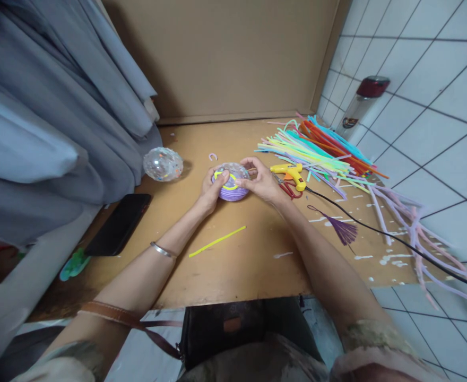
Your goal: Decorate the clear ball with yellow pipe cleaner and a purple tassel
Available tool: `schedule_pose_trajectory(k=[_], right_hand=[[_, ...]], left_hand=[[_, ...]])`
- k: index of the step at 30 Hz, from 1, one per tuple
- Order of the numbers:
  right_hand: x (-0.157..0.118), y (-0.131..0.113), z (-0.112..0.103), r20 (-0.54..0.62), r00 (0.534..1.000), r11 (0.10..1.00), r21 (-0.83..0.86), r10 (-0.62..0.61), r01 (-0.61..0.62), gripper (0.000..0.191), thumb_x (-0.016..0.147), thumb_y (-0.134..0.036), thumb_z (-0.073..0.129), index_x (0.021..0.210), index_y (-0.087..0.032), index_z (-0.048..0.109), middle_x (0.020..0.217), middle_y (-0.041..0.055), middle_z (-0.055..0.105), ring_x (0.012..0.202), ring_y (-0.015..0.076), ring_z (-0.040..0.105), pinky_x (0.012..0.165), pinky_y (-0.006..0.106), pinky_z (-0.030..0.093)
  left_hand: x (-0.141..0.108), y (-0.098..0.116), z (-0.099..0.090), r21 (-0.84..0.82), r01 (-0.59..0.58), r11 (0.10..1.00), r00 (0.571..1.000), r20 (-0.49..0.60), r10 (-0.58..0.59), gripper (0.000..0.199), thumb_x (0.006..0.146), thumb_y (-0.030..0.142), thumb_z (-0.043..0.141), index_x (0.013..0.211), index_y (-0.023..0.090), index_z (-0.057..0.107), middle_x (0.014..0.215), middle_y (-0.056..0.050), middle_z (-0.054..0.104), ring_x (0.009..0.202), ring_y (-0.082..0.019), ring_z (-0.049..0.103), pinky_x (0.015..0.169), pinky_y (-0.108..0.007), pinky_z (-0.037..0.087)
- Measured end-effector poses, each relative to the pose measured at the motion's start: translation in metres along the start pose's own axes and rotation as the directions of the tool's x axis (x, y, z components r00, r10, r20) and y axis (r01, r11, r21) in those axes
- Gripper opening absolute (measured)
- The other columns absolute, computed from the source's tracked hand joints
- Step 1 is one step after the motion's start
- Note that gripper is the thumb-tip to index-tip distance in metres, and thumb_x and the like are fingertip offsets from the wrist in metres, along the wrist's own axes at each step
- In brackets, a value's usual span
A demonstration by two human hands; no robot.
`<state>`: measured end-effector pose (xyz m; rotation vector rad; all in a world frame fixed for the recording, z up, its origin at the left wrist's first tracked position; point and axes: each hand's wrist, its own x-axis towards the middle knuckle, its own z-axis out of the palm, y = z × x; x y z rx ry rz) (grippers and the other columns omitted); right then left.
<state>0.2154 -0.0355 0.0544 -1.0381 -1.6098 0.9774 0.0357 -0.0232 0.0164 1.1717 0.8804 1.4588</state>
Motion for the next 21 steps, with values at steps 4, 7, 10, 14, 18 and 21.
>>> schedule_pose_trajectory(k=[4, 7, 10, 14, 18, 21], right_hand=[[0.000, 0.000, 0.000, -0.016, 1.000, 1.000, 0.012, 0.011, -0.011, 0.061, 0.059, -0.046, 0.088, 0.109, -0.026, 0.059, 0.112, 0.0038, 0.065, 0.102, 0.0242, 0.062, 0.082, 0.038, 0.057], [0.000, 0.000, 0.001, -0.013, 1.000, 1.000, 0.009, 0.004, -0.004, 0.060, 0.059, -0.046, 0.087, 0.108, -0.026, 0.059, 0.111, 0.0039, 0.065, 0.102, 0.0242, 0.062, 0.084, 0.039, 0.057], [0.000, 0.000, 0.001, -0.013, 1.000, 1.000, 0.002, 0.002, -0.002, 0.058, 0.061, -0.046, 0.086, 0.108, -0.026, 0.060, 0.111, 0.0040, 0.066, 0.103, 0.0245, 0.063, 0.085, 0.039, 0.057], [0.000, 0.001, 0.000, -0.019, 1.000, 1.000, -0.006, 0.004, -0.004, 0.058, 0.060, -0.044, 0.087, 0.109, -0.026, 0.061, 0.114, 0.0041, 0.066, 0.104, 0.0245, 0.063, 0.088, 0.040, 0.057], [0.000, 0.000, 0.000, -0.017, 1.000, 1.000, -0.005, 0.010, -0.011, 0.058, 0.061, -0.043, 0.087, 0.109, -0.025, 0.061, 0.114, 0.0043, 0.066, 0.105, 0.0245, 0.062, 0.089, 0.040, 0.057], [-0.001, 0.000, 0.000, -0.017, 1.000, 1.000, 0.002, 0.011, -0.011, 0.057, 0.061, -0.044, 0.086, 0.109, -0.027, 0.060, 0.113, 0.0034, 0.066, 0.103, 0.0239, 0.062, 0.087, 0.039, 0.057]], left_hand=[[0.000, 0.000, 0.000, -0.015, -0.007, 1.000, 1.000, 0.010, 0.007, 0.064, 0.065, 0.062, 0.088, 0.107, 0.020, 0.066, 0.107, -0.007, 0.075, 0.101, -0.022, 0.072, 0.091, -0.034, 0.056], [0.000, -0.002, 0.001, -0.027, -0.014, 1.000, 1.000, 0.006, 0.014, 0.064, 0.065, 0.062, 0.087, 0.108, 0.021, 0.065, 0.109, -0.007, 0.075, 0.102, -0.023, 0.071, 0.093, -0.034, 0.056], [0.001, -0.005, 0.000, -0.035, -0.005, 0.999, 1.000, 0.001, 0.005, 0.066, 0.065, 0.063, 0.087, 0.109, 0.021, 0.065, 0.109, -0.007, 0.075, 0.103, -0.023, 0.071, 0.094, -0.035, 0.055], [0.003, -0.007, 0.000, -0.044, 0.002, 0.999, 1.000, 0.003, -0.002, 0.071, 0.062, 0.069, 0.086, 0.109, 0.021, 0.064, 0.109, -0.007, 0.074, 0.103, -0.024, 0.070, 0.095, -0.036, 0.055], [0.007, -0.011, -0.001, -0.050, 0.012, 0.999, 1.000, 0.011, -0.011, 0.068, 0.066, 0.071, 0.082, 0.109, 0.021, 0.065, 0.111, -0.007, 0.074, 0.106, -0.023, 0.070, 0.096, -0.036, 0.054], [0.010, -0.014, -0.003, -0.056, 0.024, 0.998, 1.000, 0.010, -0.024, 0.065, 0.068, 0.070, 0.080, 0.109, 0.021, 0.065, 0.112, -0.007, 0.074, 0.107, -0.023, 0.070, 0.097, -0.035, 0.054]])
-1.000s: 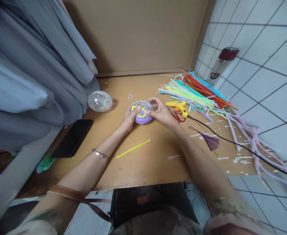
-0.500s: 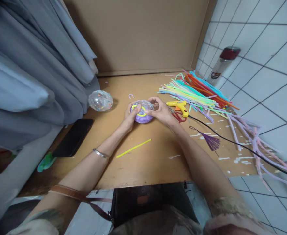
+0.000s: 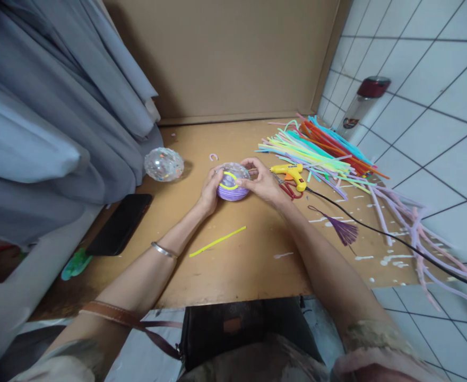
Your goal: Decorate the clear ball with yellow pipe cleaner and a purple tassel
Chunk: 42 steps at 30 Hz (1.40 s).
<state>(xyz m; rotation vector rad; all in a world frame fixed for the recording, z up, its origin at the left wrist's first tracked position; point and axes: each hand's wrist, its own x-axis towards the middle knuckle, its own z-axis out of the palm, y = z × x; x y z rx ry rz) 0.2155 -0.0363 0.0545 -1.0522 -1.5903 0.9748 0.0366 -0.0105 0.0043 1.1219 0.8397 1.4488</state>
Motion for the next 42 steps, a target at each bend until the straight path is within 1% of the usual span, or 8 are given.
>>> schedule_pose_trajectory(k=[6, 10, 13, 16, 20, 28, 35, 42], right_hand=[[0.001, 0.001, 0.001, -0.008, 1.000, 1.000, -0.004, -0.002, 0.002, 0.058, 0.060, -0.047, 0.085, 0.108, -0.027, 0.059, 0.112, 0.0032, 0.065, 0.101, 0.0230, 0.061, 0.084, 0.037, 0.055], [0.000, 0.000, 0.002, -0.021, 1.000, 1.000, 0.002, 0.003, -0.002, 0.057, 0.060, -0.047, 0.086, 0.107, -0.027, 0.060, 0.110, 0.0029, 0.066, 0.101, 0.0236, 0.062, 0.084, 0.038, 0.055], [0.000, -0.001, 0.002, -0.022, 1.000, 1.000, 0.006, 0.012, -0.012, 0.058, 0.059, -0.047, 0.086, 0.106, -0.026, 0.060, 0.111, 0.0033, 0.065, 0.100, 0.0234, 0.062, 0.083, 0.038, 0.055], [0.000, -0.001, 0.002, -0.020, 1.000, 1.000, 0.002, 0.009, -0.009, 0.058, 0.059, -0.047, 0.086, 0.106, -0.026, 0.060, 0.113, 0.0038, 0.065, 0.101, 0.0234, 0.062, 0.084, 0.038, 0.056], [0.001, 0.000, 0.002, -0.010, 1.000, 1.000, -0.006, -0.006, 0.006, 0.057, 0.060, -0.048, 0.086, 0.106, -0.027, 0.061, 0.112, 0.0034, 0.066, 0.102, 0.0239, 0.062, 0.085, 0.039, 0.056], [0.000, -0.001, 0.002, -0.032, 0.999, 1.000, -0.009, -0.003, 0.003, 0.057, 0.058, -0.049, 0.088, 0.104, -0.027, 0.061, 0.107, 0.0024, 0.066, 0.099, 0.0234, 0.062, 0.082, 0.038, 0.055], [0.000, -0.002, 0.002, -0.026, 1.000, 1.000, -0.002, 0.012, -0.012, 0.057, 0.058, -0.046, 0.088, 0.104, -0.027, 0.061, 0.108, 0.0025, 0.067, 0.101, 0.0241, 0.063, 0.086, 0.041, 0.057], [0.001, -0.001, 0.003, -0.042, 0.999, 1.000, 0.001, 0.018, -0.017, 0.056, 0.059, -0.049, 0.087, 0.103, -0.027, 0.061, 0.109, 0.0030, 0.066, 0.099, 0.0232, 0.061, 0.085, 0.039, 0.055]], left_hand=[[0.000, -0.004, -0.003, 0.028, -0.061, 0.998, 0.998, 0.024, 0.060, 0.061, 0.077, 0.075, 0.071, 0.108, 0.023, 0.068, 0.115, -0.007, 0.075, 0.113, -0.024, 0.070, 0.101, -0.037, 0.053], [-0.001, -0.004, -0.004, 0.052, -0.101, 0.994, 0.995, -0.010, 0.101, 0.064, 0.078, 0.079, 0.067, 0.111, 0.025, 0.069, 0.126, -0.008, 0.073, 0.122, -0.025, 0.067, 0.108, -0.038, 0.050], [-0.004, -0.002, -0.003, 0.056, -0.122, 0.991, 0.992, -0.012, 0.123, 0.068, 0.077, 0.081, 0.067, 0.115, 0.025, 0.068, 0.129, -0.009, 0.071, 0.123, -0.025, 0.066, 0.108, -0.037, 0.050], [-0.007, 0.003, -0.001, 0.033, -0.179, 0.983, 0.983, -0.023, 0.180, 0.068, 0.073, 0.080, 0.073, 0.114, 0.026, 0.067, 0.126, -0.008, 0.070, 0.119, -0.024, 0.066, 0.105, -0.035, 0.050], [-0.010, 0.012, 0.000, 0.045, -0.263, 0.964, 0.962, -0.061, 0.266, 0.059, 0.070, 0.076, 0.079, 0.099, 0.026, 0.066, 0.116, -0.005, 0.070, 0.114, -0.023, 0.065, 0.103, -0.034, 0.050], [-0.012, 0.017, -0.004, 0.062, -0.283, 0.957, 0.959, 0.005, 0.284, 0.053, 0.073, 0.074, 0.077, 0.084, 0.023, 0.063, 0.115, -0.007, 0.068, 0.114, -0.024, 0.064, 0.107, -0.037, 0.046], [-0.013, 0.018, -0.004, 0.134, -0.341, 0.930, 0.939, 0.004, 0.344, 0.052, 0.077, 0.074, 0.072, 0.078, 0.023, 0.063, 0.112, -0.008, 0.068, 0.117, -0.027, 0.063, 0.109, -0.039, 0.046], [-0.015, 0.018, -0.004, 0.172, -0.359, 0.917, 0.932, 0.008, 0.363, 0.049, 0.082, 0.073, 0.067, 0.080, 0.023, 0.067, 0.114, -0.009, 0.070, 0.117, -0.027, 0.063, 0.110, -0.040, 0.046]])
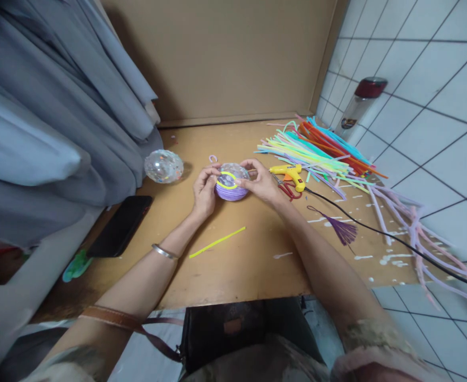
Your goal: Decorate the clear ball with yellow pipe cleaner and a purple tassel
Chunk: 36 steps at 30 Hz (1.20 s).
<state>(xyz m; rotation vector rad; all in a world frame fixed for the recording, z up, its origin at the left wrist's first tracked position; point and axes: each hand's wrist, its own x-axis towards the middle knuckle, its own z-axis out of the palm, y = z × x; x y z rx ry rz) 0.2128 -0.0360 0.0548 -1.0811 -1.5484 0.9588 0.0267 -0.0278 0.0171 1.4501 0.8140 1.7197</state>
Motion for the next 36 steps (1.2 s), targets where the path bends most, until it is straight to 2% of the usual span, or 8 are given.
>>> schedule_pose_trajectory(k=[5, 11, 15, 19, 24, 32, 36], right_hand=[[0.000, 0.003, -0.001, -0.005, 1.000, 1.000, -0.013, -0.024, 0.024, 0.054, 0.061, -0.049, 0.086, 0.104, -0.027, 0.062, 0.111, 0.0024, 0.067, 0.100, 0.0229, 0.062, 0.086, 0.039, 0.055], [0.001, 0.004, -0.002, -0.011, 1.000, 1.000, -0.008, -0.024, 0.024, 0.052, 0.063, -0.049, 0.085, 0.103, -0.027, 0.062, 0.107, 0.0021, 0.068, 0.097, 0.0222, 0.064, 0.083, 0.037, 0.055], [0.001, 0.005, -0.001, -0.010, 1.000, 0.999, 0.032, -0.002, 0.002, 0.052, 0.063, -0.052, 0.085, 0.102, -0.027, 0.060, 0.102, 0.0012, 0.068, 0.092, 0.0210, 0.064, 0.077, 0.035, 0.054], [0.000, 0.004, -0.001, -0.007, 1.000, 0.998, 0.057, 0.012, -0.012, 0.054, 0.062, -0.054, 0.085, 0.102, -0.027, 0.060, 0.101, 0.0007, 0.067, 0.089, 0.0200, 0.064, 0.076, 0.033, 0.054], [-0.001, 0.003, -0.001, -0.004, 1.000, 0.998, 0.063, 0.027, -0.027, 0.056, 0.062, -0.054, 0.087, 0.102, -0.027, 0.059, 0.103, 0.0013, 0.067, 0.088, 0.0201, 0.065, 0.075, 0.034, 0.055], [0.000, 0.008, 0.001, -0.026, 1.000, 0.996, 0.087, -0.017, 0.020, 0.052, 0.065, -0.053, 0.086, 0.101, -0.026, 0.060, 0.098, 0.0002, 0.068, 0.087, 0.0185, 0.065, 0.072, 0.030, 0.054], [0.002, 0.010, 0.001, -0.032, 0.999, 0.998, 0.062, -0.030, 0.032, 0.052, 0.065, -0.053, 0.087, 0.100, -0.026, 0.061, 0.097, 0.0001, 0.069, 0.086, 0.0180, 0.064, 0.072, 0.030, 0.054]], left_hand=[[0.000, -0.003, 0.002, 0.012, -0.006, 1.000, 1.000, -0.025, 0.007, 0.053, 0.083, 0.075, 0.065, 0.082, 0.022, 0.069, 0.115, -0.011, 0.069, 0.119, -0.027, 0.063, 0.112, -0.041, 0.045], [-0.003, 0.004, 0.000, 0.184, -0.110, 0.977, 0.993, -0.028, 0.117, 0.053, 0.089, 0.074, 0.059, 0.089, 0.023, 0.074, 0.125, -0.012, 0.062, 0.131, -0.029, 0.056, 0.120, -0.046, 0.039], [-0.004, 0.011, -0.002, 0.269, -0.193, 0.944, 0.981, 0.037, 0.190, 0.043, 0.094, 0.063, 0.059, 0.094, 0.024, 0.076, 0.120, -0.011, 0.064, 0.123, -0.028, 0.060, 0.119, -0.047, 0.042], [-0.003, 0.014, -0.001, 0.270, -0.201, 0.942, 0.979, 0.090, 0.183, 0.033, 0.095, 0.054, 0.060, 0.096, 0.025, 0.077, 0.112, -0.010, 0.070, 0.114, -0.027, 0.064, 0.114, -0.048, 0.046], [-0.004, 0.014, -0.001, 0.280, -0.231, 0.932, 0.972, 0.102, 0.211, 0.031, 0.093, 0.051, 0.065, 0.100, 0.023, 0.076, 0.114, -0.011, 0.071, 0.114, -0.027, 0.066, 0.112, -0.046, 0.048], [-0.002, -0.001, -0.004, 0.487, -0.397, 0.778, 0.917, 0.181, 0.355, 0.040, 0.091, 0.055, 0.070, 0.111, 0.020, 0.070, 0.118, -0.011, 0.070, 0.116, -0.024, 0.068, 0.106, -0.045, 0.054], [-0.001, -0.003, -0.005, 0.498, -0.414, 0.762, 0.909, 0.183, 0.375, 0.040, 0.090, 0.053, 0.072, 0.112, 0.019, 0.069, 0.117, -0.011, 0.071, 0.114, -0.024, 0.068, 0.105, -0.044, 0.055]])
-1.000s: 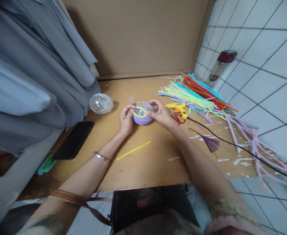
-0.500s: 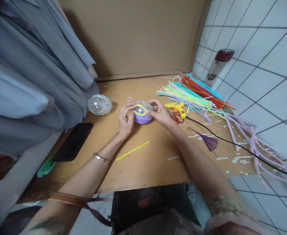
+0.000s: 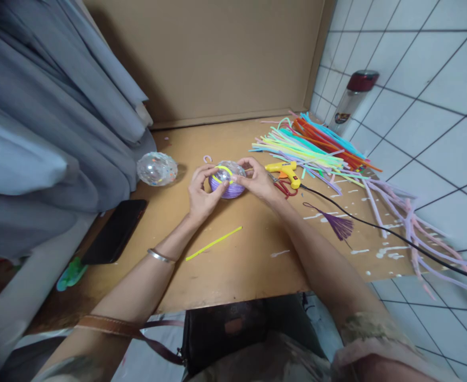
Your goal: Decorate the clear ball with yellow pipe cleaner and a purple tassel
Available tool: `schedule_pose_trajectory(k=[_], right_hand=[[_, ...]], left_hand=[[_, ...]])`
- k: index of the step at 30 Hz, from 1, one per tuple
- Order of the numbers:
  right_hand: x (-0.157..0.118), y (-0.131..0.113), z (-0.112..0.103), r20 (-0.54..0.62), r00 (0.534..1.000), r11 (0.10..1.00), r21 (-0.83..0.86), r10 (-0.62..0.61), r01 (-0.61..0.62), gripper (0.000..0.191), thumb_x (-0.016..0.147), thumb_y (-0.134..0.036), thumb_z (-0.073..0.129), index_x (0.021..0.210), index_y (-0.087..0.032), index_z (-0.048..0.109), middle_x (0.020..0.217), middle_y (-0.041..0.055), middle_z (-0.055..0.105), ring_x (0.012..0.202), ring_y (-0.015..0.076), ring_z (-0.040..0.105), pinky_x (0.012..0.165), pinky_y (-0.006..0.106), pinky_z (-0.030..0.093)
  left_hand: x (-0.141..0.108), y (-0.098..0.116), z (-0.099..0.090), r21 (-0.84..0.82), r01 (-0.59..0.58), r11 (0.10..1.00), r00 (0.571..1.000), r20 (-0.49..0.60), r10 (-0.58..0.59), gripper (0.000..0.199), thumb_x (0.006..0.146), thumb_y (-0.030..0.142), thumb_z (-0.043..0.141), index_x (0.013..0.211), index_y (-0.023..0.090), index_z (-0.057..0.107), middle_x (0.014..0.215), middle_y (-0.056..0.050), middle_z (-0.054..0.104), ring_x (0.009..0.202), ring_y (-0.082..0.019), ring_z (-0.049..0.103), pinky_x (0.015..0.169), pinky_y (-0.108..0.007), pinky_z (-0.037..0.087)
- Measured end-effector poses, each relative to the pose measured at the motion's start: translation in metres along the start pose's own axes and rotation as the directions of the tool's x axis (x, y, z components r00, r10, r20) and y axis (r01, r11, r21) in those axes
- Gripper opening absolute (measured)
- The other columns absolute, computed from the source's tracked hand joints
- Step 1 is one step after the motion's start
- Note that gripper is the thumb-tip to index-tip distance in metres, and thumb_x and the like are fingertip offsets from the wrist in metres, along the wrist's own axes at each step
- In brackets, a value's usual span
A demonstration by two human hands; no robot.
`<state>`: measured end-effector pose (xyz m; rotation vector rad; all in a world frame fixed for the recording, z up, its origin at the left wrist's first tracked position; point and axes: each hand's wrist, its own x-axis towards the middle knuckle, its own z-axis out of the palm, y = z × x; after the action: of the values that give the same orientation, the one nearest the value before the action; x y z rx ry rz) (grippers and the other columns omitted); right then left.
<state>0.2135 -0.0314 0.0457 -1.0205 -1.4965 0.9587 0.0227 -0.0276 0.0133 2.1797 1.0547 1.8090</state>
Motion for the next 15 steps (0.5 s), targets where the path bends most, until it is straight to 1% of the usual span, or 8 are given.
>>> schedule_pose_trajectory(k=[4, 8, 12, 15], right_hand=[[0.0012, 0.0029, -0.0014, -0.003, 1.000, 0.999, -0.047, -0.021, 0.021, 0.052, 0.066, -0.055, 0.085, 0.103, -0.026, 0.061, 0.098, 0.0004, 0.068, 0.085, 0.0183, 0.064, 0.072, 0.031, 0.054], [0.0022, 0.0061, -0.0021, 0.001, 0.998, 0.991, -0.114, -0.065, 0.065, 0.048, 0.071, -0.051, 0.082, 0.105, -0.025, 0.061, 0.100, 0.0013, 0.068, 0.088, 0.0196, 0.064, 0.076, 0.033, 0.055], [0.0024, 0.0071, -0.0019, -0.016, 0.995, 0.987, -0.125, -0.101, 0.098, 0.043, 0.071, -0.047, 0.080, 0.102, -0.025, 0.062, 0.100, 0.0012, 0.068, 0.089, 0.0194, 0.064, 0.079, 0.034, 0.056], [0.0022, 0.0075, -0.0021, -0.014, 0.996, 0.990, -0.117, -0.084, 0.082, 0.044, 0.071, -0.047, 0.080, 0.104, -0.025, 0.062, 0.102, 0.0013, 0.068, 0.088, 0.0190, 0.064, 0.078, 0.034, 0.056]], left_hand=[[0.0001, 0.0000, 0.0008, 0.004, 0.029, 1.000, 1.000, 0.005, -0.029, 0.038, 0.089, 0.050, 0.073, 0.111, 0.020, 0.069, 0.118, -0.010, 0.070, 0.116, -0.024, 0.068, 0.106, -0.045, 0.055], [0.0003, 0.0004, 0.0017, -0.017, 0.040, 0.999, 0.999, 0.004, -0.040, 0.037, 0.088, 0.048, 0.074, 0.110, 0.020, 0.068, 0.118, -0.011, 0.070, 0.116, -0.024, 0.068, 0.106, -0.045, 0.055], [0.0007, 0.0012, 0.0016, -0.024, 0.059, 0.998, 0.998, 0.013, -0.058, 0.036, 0.087, 0.046, 0.075, 0.110, 0.020, 0.067, 0.119, -0.011, 0.069, 0.117, -0.024, 0.067, 0.107, -0.045, 0.054], [0.0010, 0.0012, 0.0014, -0.041, 0.060, 0.997, 0.998, 0.024, -0.059, 0.037, 0.086, 0.046, 0.076, 0.111, 0.020, 0.067, 0.119, -0.011, 0.069, 0.118, -0.025, 0.067, 0.108, -0.046, 0.053]])
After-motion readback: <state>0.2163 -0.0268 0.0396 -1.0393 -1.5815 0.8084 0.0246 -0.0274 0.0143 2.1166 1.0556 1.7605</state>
